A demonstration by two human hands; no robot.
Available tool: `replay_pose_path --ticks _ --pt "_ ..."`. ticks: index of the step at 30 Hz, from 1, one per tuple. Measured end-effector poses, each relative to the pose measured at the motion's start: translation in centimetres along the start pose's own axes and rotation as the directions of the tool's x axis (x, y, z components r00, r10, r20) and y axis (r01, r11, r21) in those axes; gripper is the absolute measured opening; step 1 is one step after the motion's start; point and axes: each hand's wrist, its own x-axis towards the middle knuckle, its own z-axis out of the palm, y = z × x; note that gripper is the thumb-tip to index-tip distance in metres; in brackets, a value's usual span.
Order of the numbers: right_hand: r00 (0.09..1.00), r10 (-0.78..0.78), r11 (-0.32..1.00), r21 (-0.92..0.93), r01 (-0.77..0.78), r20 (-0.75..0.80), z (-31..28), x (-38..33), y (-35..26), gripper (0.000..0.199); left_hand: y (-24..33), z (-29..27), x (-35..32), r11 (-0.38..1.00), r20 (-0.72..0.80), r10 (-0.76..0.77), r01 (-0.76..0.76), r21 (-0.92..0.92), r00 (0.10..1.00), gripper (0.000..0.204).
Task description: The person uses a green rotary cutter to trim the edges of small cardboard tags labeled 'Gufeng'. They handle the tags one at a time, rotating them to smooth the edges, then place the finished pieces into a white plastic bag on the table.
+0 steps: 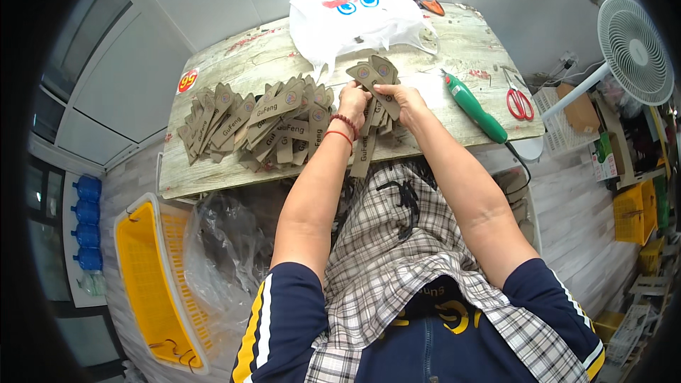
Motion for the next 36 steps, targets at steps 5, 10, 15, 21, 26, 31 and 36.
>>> replay_pose_path --ticks 5,10,15,21,26,31,36 --pt "0.977 -0.121 0.993 -0.010 0.121 -0.178 1.9 -1.1 1.1 0.023 -1.0 -0.3 0.7 0.893 0.013 0.318 -0.305 0.331 0.948 0.049" --pt "0.930 -0.225 0.974 -0.057 0.217 -0.292 -0.9 1.2 2.6 0.045 -0.2 0.8 -4.2 0.201 0.121 0.687 -0.347 0.916 0.716 0.048" --pt "0.930 -0.262 0.964 -0.117 0.239 -0.256 -0.2 1.8 3.0 0.062 -2.9 -0.2 -13.0 -0.051 0.088 0.439 -0.073 0.996 0.894 0.056" --pt "0.927 -0.274 0.931 -0.314 0.188 -0.256 0.7 1.3 2.8 0.075 -4.8 -3.2 -14.6 -0.228 0.214 0.562 -0.099 0.969 0.799 0.033" --pt "0.940 -0.241 0.911 -0.390 0.133 -0.243 -0.8 2.1 2.6 0.081 -1.6 -2.4 -19.2 0.082 0.017 0.613 -0.085 0.993 0.790 0.063" --pt "0.952 -0.236 0.903 -0.406 0.140 -0.197 -0.7 1.6 2.5 0.083 2.4 2.9 -13.8 0.094 0.094 0.781 -0.264 0.960 0.618 0.064" --pt "0.982 -0.113 0.946 -0.318 0.060 -0.151 -1.2 3.0 2.7 0.095 0.9 4.9 -7.3 0.066 0.048 0.514 -0.096 0.993 0.857 0.050"
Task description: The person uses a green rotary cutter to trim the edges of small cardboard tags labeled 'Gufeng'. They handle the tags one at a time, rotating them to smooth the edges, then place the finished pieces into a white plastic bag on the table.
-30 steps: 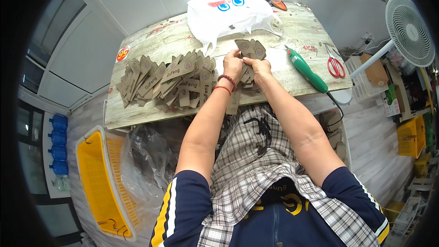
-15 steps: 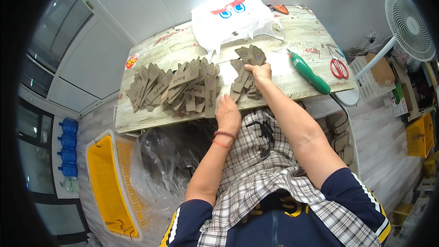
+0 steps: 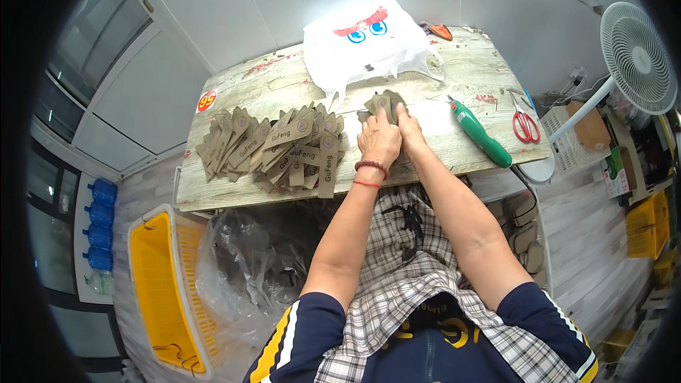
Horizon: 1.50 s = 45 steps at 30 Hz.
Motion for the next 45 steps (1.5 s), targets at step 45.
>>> replay_pose_path --ticks 45 --pt "0.946 -0.135 0.949 0.314 0.037 0.296 -3.5 -11.6 -0.5 0.043 -7.3 -3.3 -2.9 0.836 -0.342 -0.024 -0.169 -0.523 0.939 0.013"
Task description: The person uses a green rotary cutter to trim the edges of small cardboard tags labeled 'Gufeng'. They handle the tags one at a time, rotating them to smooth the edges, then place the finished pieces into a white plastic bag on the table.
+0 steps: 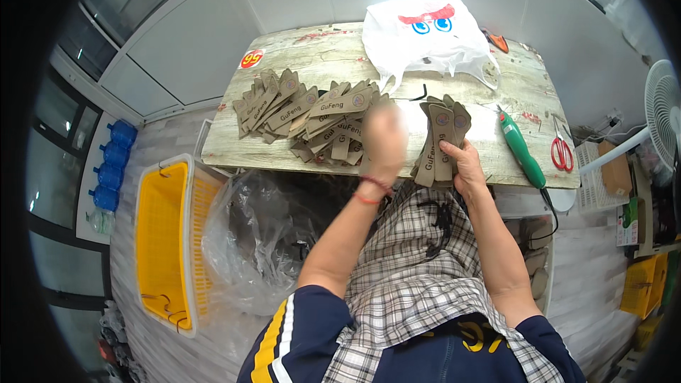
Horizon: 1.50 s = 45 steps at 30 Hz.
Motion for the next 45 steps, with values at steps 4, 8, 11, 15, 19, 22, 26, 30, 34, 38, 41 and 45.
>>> replay_pose_path --ticks 4,8,11,15,19,22,26,30,34,38,41,45 --pt "0.994 0.110 0.985 0.136 -0.108 -0.009 1.7 -0.9 1.4 0.044 -2.4 -10.6 3.6 0.889 -0.213 0.297 -0.188 0.418 0.931 0.026" --pt "0.977 0.207 0.950 0.228 -0.215 0.058 6.7 -1.3 3.0 0.046 -8.6 -14.3 6.2 0.894 0.103 0.007 -0.052 0.445 0.995 0.052" --pt "0.979 0.189 0.944 0.260 -0.202 0.075 8.8 -0.3 5.0 0.044 -9.6 -12.9 6.6 0.863 0.264 -0.085 -0.062 0.501 0.961 0.055" --pt "0.992 0.130 0.969 0.212 -0.126 -0.003 10.0 1.2 5.7 0.047 -9.0 -10.2 5.7 0.804 0.152 -0.157 0.037 0.593 0.976 0.054" --pt "0.989 0.119 0.978 0.182 -0.101 -0.091 9.4 3.4 3.8 0.044 -5.2 -6.4 5.1 0.681 -0.011 -0.286 0.211 0.701 0.958 0.052" --pt "0.979 0.125 0.990 0.090 -0.112 -0.159 7.1 5.4 1.9 0.039 -2.7 -5.2 5.6 0.685 0.105 -0.369 0.194 0.702 0.923 0.056" --pt "0.936 0.343 0.939 0.022 -0.342 -0.082 5.6 6.5 -0.7 0.027 -6.2 -9.0 8.4 0.824 0.249 -0.528 0.420 0.379 0.812 0.058" --pt "0.948 0.312 0.950 0.045 -0.310 -0.059 5.3 6.7 -0.2 0.026 -8.4 -8.7 7.2 0.871 0.239 -0.311 0.175 0.459 0.920 0.055" --pt "0.924 0.361 0.932 0.090 -0.352 -0.125 5.5 6.5 -0.6 0.028 -5.0 -6.9 6.2 0.819 0.161 -0.370 0.239 0.523 0.915 0.066" --pt "0.914 0.385 0.921 0.119 -0.371 -0.131 5.4 5.7 -1.1 0.031 -6.0 -8.5 7.5 0.815 0.265 -0.579 0.541 0.208 0.771 0.076" --pt "0.916 0.386 0.921 0.099 -0.376 -0.107 4.3 6.3 -1.0 0.032 -7.5 -8.4 7.8 0.774 0.349 -0.610 0.628 0.074 0.711 0.079" --pt "0.937 0.321 0.932 0.223 -0.285 -0.141 2.1 6.7 -1.3 0.033 -5.1 -7.6 7.8 0.807 0.281 -0.579 0.491 0.327 0.765 0.094"
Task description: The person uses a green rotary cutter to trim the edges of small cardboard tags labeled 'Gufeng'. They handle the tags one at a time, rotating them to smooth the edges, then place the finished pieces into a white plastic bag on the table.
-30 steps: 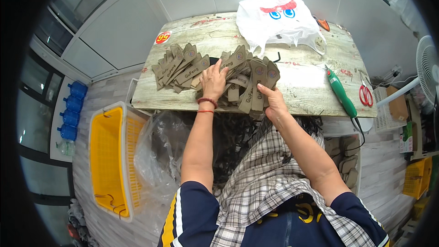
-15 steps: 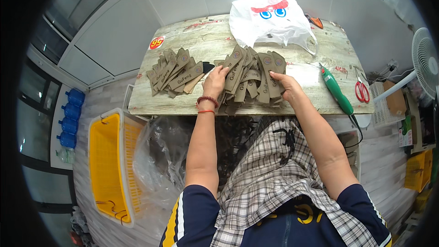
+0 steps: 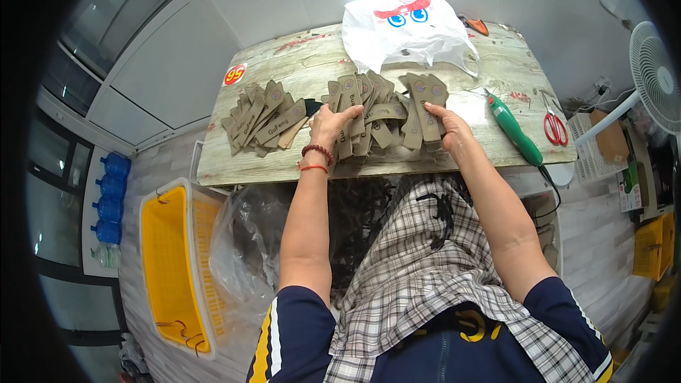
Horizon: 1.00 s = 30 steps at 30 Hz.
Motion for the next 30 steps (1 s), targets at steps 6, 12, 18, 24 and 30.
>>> replay_pose_path --ticks 6,12,18,24,30 --pt "0.996 -0.073 0.974 0.216 0.062 0.046 -1.3 -1.6 0.1 0.029 2.6 3.7 -1.5 0.939 -0.173 0.087 -0.023 0.343 0.981 0.126" --pt "0.985 0.088 0.907 0.396 -0.141 0.148 -0.5 -2.4 3.3 0.027 2.4 3.4 -1.4 0.928 -0.128 0.114 -0.060 0.369 0.985 0.105" --pt "0.980 0.140 0.873 0.449 -0.191 0.144 4.2 -1.5 4.0 0.027 1.5 4.3 -1.4 0.926 -0.201 0.182 -0.099 0.366 0.962 0.095" --pt "0.995 0.058 0.889 0.449 -0.089 0.084 6.7 -0.5 3.8 0.024 1.1 4.2 -1.4 0.931 -0.213 0.196 -0.113 0.347 0.957 0.086" --pt "0.998 -0.070 0.864 0.501 0.059 0.004 7.2 -0.7 4.1 0.034 1.0 4.0 -1.1 0.969 -0.201 0.128 -0.079 0.236 0.971 0.086"
